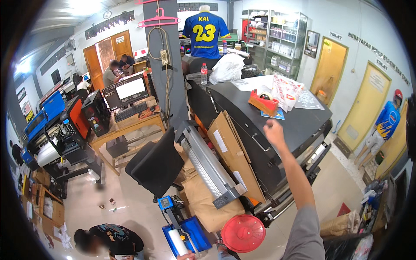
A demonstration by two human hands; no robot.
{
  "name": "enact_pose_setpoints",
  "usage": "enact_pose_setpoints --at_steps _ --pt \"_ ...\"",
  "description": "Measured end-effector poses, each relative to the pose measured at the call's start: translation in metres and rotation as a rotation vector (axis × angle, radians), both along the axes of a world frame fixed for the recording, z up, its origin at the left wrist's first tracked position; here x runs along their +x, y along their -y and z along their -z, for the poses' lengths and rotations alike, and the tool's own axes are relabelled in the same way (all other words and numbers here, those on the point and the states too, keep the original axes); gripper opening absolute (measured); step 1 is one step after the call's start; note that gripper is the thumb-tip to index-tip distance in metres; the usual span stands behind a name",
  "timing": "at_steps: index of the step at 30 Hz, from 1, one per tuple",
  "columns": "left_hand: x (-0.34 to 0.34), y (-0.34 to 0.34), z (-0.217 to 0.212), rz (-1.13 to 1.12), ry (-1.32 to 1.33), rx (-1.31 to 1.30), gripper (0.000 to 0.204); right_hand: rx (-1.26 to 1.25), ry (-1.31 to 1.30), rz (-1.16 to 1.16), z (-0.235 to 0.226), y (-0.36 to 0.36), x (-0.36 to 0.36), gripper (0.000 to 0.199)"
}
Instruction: The person handles white plastic strips and small components on the floor, picking them up and arranging them while others work nearby. The person also moves around the room to retrieve items and place them on a nearby surface.
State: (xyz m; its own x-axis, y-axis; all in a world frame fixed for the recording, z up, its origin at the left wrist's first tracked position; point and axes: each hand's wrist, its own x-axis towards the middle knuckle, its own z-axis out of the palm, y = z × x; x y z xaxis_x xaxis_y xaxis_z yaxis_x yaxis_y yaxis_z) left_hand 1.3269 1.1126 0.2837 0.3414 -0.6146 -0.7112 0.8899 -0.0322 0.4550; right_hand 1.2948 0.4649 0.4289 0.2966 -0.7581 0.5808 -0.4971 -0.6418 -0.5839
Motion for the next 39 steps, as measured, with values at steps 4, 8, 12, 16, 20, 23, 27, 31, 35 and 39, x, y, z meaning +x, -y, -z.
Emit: enact_pose_setpoints --at_steps 4,8,12,16,20,23,27,31,35,39 --pt "0.045 0.051 -0.029 -0.146 0.109 0.063 0.005 -0.074 -0.202 0.302 -0.011 0.125 0.027 0.050" --pt "0.074 0.074 -0.032 -0.232 0.178 0.146 0.008 0.137 -0.373 0.310 -0.017 0.187 0.037 0.057" --pt "0.086 0.115 -0.066 -0.292 0.097 0.201 0.007 0.071 -0.407 -0.027 -0.004 0.265 0.011 0.055" --pt "0.103 0.112 -0.015 -0.258 0.064 0.115 0.007 -0.281 -0.320 0.142 0.006 0.291 0.001 0.048" --pt "0.098 0.125 -0.006 -0.242 0.087 0.140 0.007 -0.091 0.275 0.145 0.004 0.229 0.046 0.064" --pt "0.096 0.132 -0.007 -0.239 0.081 0.159 0.008 -0.165 0.297 0.111 0.003 0.169 0.087 0.085" --pt "0.095 0.140 -0.020 -0.206 0.040 0.128 0.008 -0.193 0.074 0.271 0.004 0.166 0.111 0.098" --pt "0.096 0.115 0.006 -0.208 0.071 0.146 0.007 -0.248 0.080 0.274 0.022 0.179 0.105 0.092" --pt "0.081 0.113 -0.017 -0.269 0.040 0.174 0.008 -0.082 0.121 0.188 0.020 0.158 0.050 0.086" --pt "0.073 0.118 -0.022 -0.274 0.059 0.192 0.010 0.279 0.045 0.240 0.016 0.177 -0.033 0.068"
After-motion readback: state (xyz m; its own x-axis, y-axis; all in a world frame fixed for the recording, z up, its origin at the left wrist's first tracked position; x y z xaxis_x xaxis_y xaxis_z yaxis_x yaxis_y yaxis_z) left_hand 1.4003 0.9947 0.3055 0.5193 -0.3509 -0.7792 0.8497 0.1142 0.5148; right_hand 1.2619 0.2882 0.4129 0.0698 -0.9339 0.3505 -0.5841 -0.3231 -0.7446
